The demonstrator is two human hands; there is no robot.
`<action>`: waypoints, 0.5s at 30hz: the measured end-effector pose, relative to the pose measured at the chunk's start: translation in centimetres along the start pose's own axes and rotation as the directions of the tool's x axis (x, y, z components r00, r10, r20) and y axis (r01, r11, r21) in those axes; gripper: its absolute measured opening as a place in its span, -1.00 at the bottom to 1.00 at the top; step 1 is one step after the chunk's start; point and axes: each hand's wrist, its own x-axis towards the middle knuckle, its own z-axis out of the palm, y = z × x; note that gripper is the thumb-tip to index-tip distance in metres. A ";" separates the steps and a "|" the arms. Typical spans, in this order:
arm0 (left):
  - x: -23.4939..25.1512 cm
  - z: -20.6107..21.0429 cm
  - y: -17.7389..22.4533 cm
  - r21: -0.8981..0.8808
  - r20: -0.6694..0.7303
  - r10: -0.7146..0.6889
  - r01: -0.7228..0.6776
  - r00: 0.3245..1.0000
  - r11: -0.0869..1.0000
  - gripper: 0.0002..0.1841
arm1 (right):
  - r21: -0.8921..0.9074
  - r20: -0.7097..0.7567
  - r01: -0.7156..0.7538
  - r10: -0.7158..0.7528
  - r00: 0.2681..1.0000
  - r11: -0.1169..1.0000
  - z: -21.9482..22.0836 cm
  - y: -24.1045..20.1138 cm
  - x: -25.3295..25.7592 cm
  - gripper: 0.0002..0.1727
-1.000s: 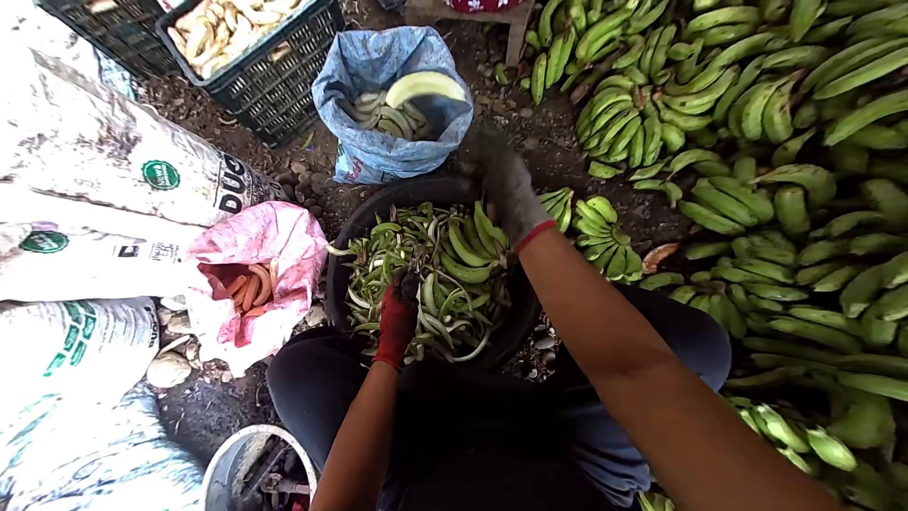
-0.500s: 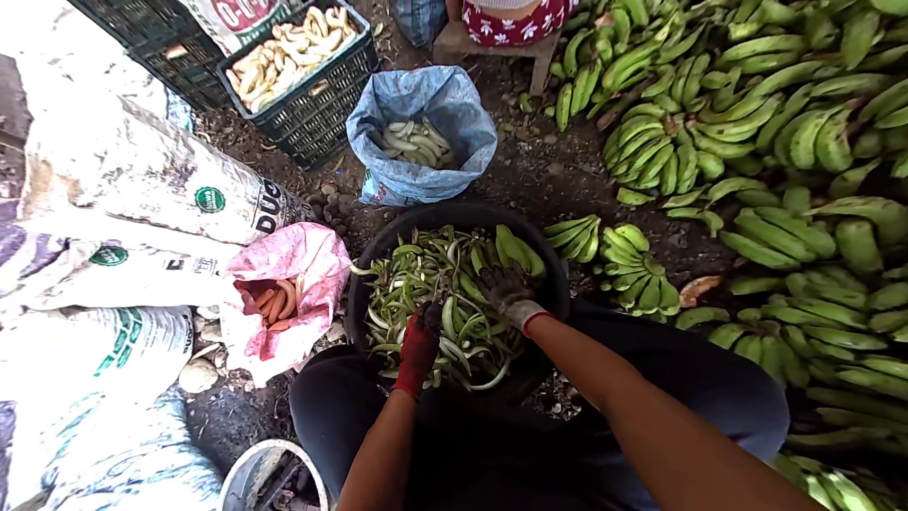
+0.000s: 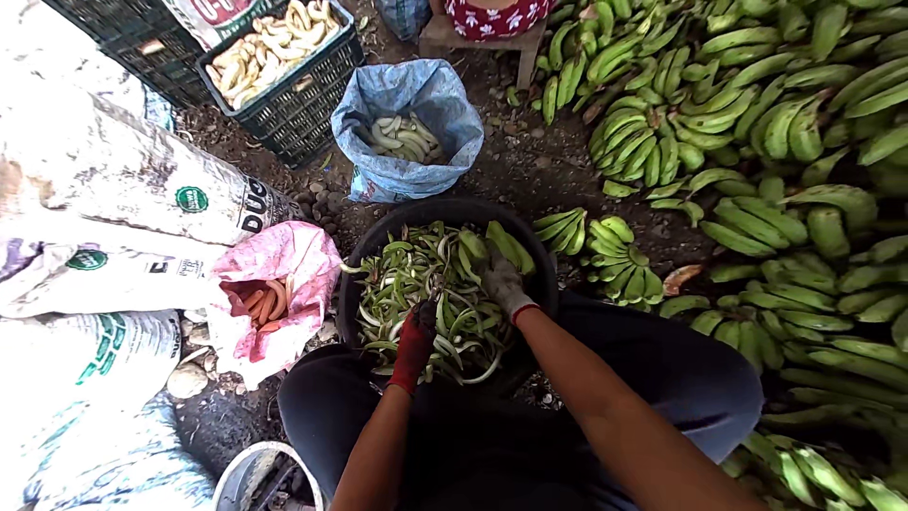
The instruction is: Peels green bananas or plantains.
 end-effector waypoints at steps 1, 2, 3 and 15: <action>0.0 0.0 0.2 -0.010 0.015 0.002 -0.002 1.000 1.000 -0.50 | 0.162 -0.007 -0.017 0.019 1.000 0.987 -0.4 -0.2 -0.1 -0.27; 0.0 0.0 0.2 -0.024 0.030 0.007 -0.006 1.000 1.000 -0.50 | 0.335 0.011 -0.030 0.028 1.000 0.942 -1.0 -0.5 -0.6 -0.25; 0.0 0.1 0.1 -0.048 0.042 0.012 -0.010 0.999 0.999 -0.49 | 0.499 0.023 -0.040 0.033 0.999 0.866 -1.6 -0.8 -1.3 -0.25; -2.7 -0.7 2.8 -0.131 0.160 0.403 -0.385 0.901 0.914 -0.31 | 0.991 -0.054 0.060 -0.051 0.997 0.121 -6.7 -2.5 -6.3 -0.45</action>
